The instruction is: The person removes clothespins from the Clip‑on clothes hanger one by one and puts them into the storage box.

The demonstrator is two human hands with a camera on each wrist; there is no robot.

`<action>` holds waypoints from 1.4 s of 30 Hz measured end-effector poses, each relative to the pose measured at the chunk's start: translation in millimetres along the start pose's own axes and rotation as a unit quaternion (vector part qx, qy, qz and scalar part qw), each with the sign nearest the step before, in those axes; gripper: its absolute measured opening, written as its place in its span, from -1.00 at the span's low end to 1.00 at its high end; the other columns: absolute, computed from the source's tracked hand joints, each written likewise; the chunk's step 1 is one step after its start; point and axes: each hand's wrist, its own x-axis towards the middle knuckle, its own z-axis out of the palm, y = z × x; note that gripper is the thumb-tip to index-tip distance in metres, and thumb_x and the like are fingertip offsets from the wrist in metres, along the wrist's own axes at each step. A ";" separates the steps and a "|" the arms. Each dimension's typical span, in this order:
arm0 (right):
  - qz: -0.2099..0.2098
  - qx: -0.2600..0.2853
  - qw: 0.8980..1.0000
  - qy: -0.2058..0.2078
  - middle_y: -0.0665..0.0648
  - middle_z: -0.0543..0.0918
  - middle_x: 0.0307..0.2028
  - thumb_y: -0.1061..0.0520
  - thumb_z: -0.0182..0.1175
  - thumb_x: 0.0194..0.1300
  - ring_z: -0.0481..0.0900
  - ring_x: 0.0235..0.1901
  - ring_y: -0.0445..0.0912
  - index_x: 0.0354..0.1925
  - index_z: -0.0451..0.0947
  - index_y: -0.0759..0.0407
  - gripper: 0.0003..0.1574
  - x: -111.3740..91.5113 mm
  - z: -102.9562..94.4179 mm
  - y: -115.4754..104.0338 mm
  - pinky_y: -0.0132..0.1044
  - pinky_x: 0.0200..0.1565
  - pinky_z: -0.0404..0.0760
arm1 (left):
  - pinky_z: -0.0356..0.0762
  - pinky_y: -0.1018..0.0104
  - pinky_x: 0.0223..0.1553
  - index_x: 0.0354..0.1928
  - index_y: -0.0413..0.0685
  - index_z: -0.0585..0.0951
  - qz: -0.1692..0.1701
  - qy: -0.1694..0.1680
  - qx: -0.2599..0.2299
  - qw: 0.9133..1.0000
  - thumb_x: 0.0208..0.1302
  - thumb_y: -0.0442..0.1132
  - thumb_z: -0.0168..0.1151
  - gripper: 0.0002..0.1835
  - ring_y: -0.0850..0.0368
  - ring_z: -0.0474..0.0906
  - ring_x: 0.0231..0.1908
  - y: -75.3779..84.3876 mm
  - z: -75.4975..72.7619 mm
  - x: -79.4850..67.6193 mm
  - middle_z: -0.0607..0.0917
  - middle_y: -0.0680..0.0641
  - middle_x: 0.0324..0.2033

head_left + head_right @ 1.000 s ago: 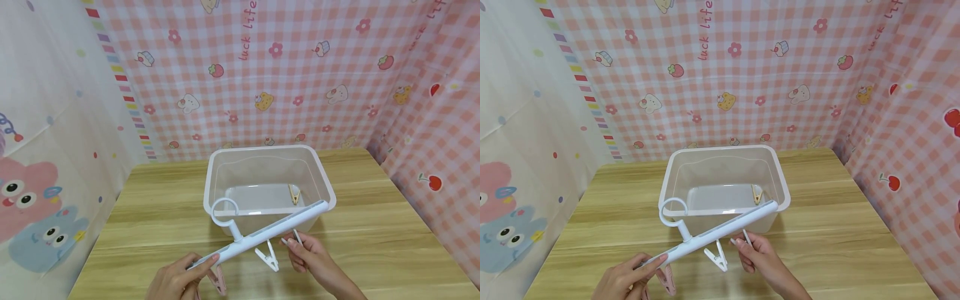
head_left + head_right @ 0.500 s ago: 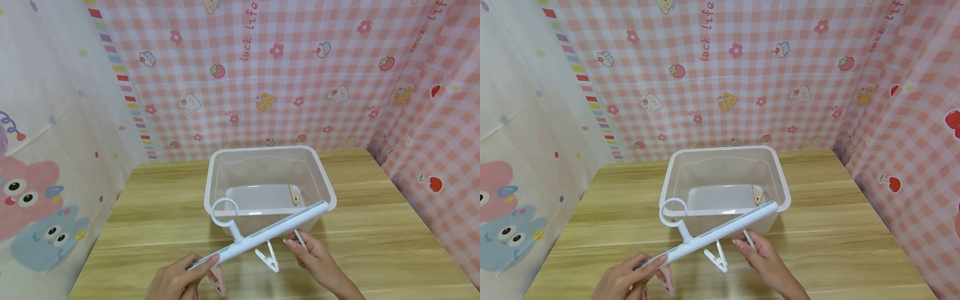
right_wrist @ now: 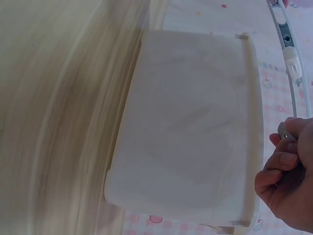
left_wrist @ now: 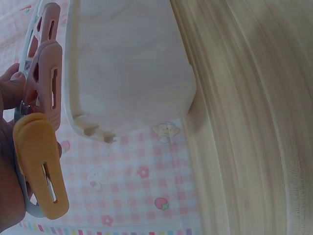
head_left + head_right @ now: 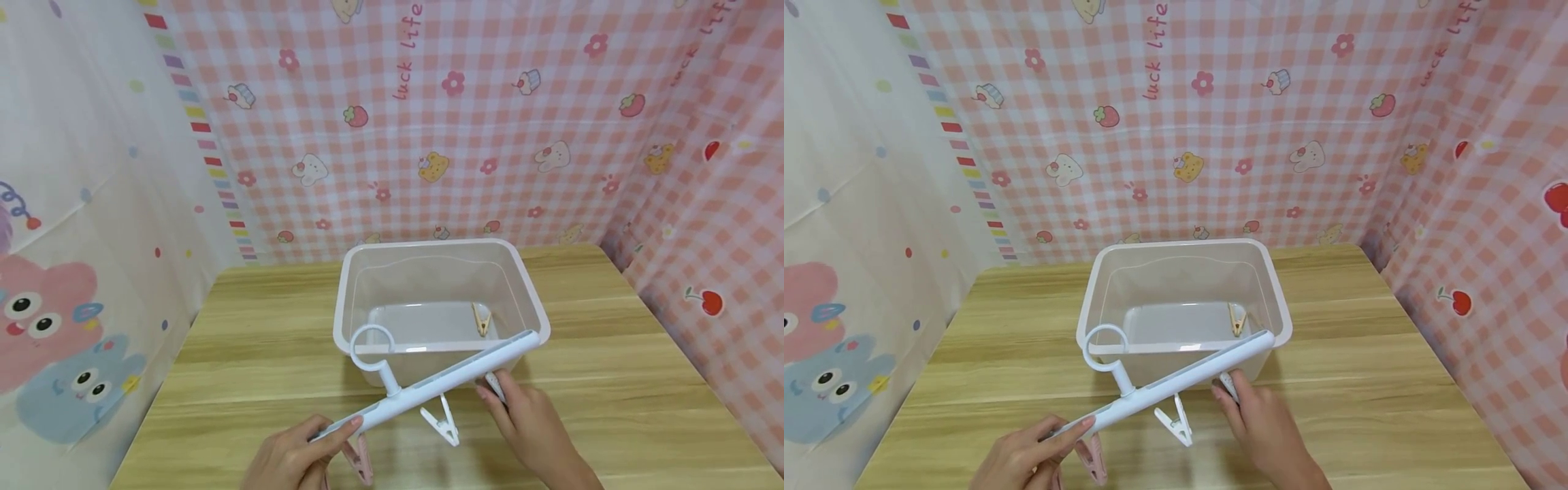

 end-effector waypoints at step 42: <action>0.089 0.323 0.936 -0.106 0.01 0.38 -0.53 0.39 0.05 0.47 0.31 -0.53 -0.36 -0.16 0.51 0.13 -0.81 2.8 -10.6 0.0 -0.41 -0.56 0.41 | 0.14 0.83 -0.53 0.21 0.12 0.68 -0.007 -0.005 -0.010 1.000 -0.21 -0.52 0.32 -0.22 0.63 0.29 -0.60 0.2 -2.0 2.8 0.67 0.17 -0.35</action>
